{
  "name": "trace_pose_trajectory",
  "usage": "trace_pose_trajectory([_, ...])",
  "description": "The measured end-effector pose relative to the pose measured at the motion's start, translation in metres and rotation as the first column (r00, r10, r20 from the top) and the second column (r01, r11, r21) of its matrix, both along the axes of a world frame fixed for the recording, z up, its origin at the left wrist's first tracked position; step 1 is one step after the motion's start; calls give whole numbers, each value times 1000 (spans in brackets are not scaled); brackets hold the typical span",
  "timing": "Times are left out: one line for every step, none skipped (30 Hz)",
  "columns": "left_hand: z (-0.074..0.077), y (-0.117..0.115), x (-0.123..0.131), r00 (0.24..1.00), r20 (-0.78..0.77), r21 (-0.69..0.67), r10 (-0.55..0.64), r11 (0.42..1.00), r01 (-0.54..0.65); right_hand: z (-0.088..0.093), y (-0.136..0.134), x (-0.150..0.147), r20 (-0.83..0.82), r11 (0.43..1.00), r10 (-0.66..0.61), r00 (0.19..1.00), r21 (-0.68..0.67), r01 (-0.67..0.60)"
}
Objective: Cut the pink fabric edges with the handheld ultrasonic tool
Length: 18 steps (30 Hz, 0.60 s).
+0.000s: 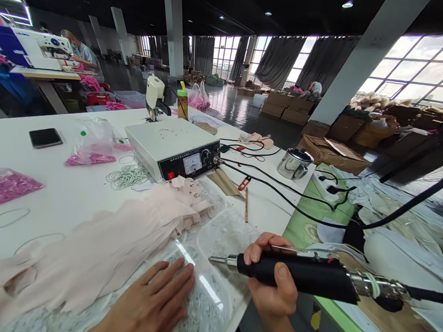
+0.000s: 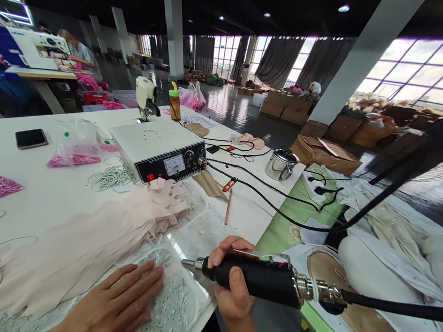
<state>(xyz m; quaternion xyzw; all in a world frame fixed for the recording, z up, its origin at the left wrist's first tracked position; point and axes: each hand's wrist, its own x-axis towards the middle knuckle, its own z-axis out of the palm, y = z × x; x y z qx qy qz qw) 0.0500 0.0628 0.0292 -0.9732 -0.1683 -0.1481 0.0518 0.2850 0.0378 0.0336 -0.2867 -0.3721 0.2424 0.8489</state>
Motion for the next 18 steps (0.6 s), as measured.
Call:
trace_pose_trajectory([2,0,1,1000,-10,-3,-14,1000,14,0,0,0,1,1000,0,1000,-1,0])
trace_pose_trajectory([3,1,2,999,-18,-4,-30,1000,30,0,1,0,1,1000,1,1000,-2,-1])
trace_pose_trajectory([4,1,2,999,-20,-3,-47,999,47,-1,1,0,0,1000,1,1000,-1,-1])
trace_pose_trajectory([5,1,3,999,-14,1,-51,999,51,-1,1,0,-2,1000,2,1000,-2,-2])
trace_pose_trajectory([5,2,3,999,-3,8,-51,999,51,-2,1,-1,-4,1000,4,1000,-3,-4])
trace_pose_trajectory([6,2,3,999,6,15,-46,999,46,-2,1,-1,-5,1000,7,1000,-5,-7])
trace_pose_trajectory([6,2,3,999,10,22,-40,999,40,-3,1,0,-6,1000,12,1000,-8,-12])
trace_pose_trajectory([6,1,2,999,5,28,-36,999,36,-4,0,0,-9,1000,18,1000,-13,-18])
trace_pose_trajectory([5,1,2,1000,0,33,-30,999,30,-5,0,1,-16,1000,26,1000,-17,-26])
trace_pose_trajectory([5,1,1,1000,-6,36,-24,999,24,-6,0,1,-24,999,34,999,-20,-34])
trace_pose_trajectory([5,0,1,1000,-12,38,-20,999,21,-6,0,2,-32,999,40,999,-22,-40])
trace_pose_trajectory([5,0,0,1000,-17,37,-13,999,14,-7,0,2,-39,999,43,998,-25,-44])
trace_pose_trajectory([4,0,0,1000,-25,36,-9,999,10,-7,0,3,-40,999,45,998,-26,-46])
trace_pose_trajectory([4,0,0,999,-32,36,-5,999,7,-7,0,3,-37,999,43,998,-28,-44])
trace_pose_trajectory([4,0,0,999,-39,36,-5,999,6,-6,0,3,-32,999,39,999,-31,-40])
trace_pose_trajectory([3,0,0,999,-42,33,-5,999,6,-6,0,2,-29,999,37,999,-34,-38])
trace_pose_trajectory([3,0,0,999,-39,25,-5,1000,6,-6,0,2,-28,999,36,999,-36,-37])
trace_pose_trajectory([3,0,1,1000,-28,15,-5,1000,6,-5,0,2,-28,999,35,999,-37,-36])
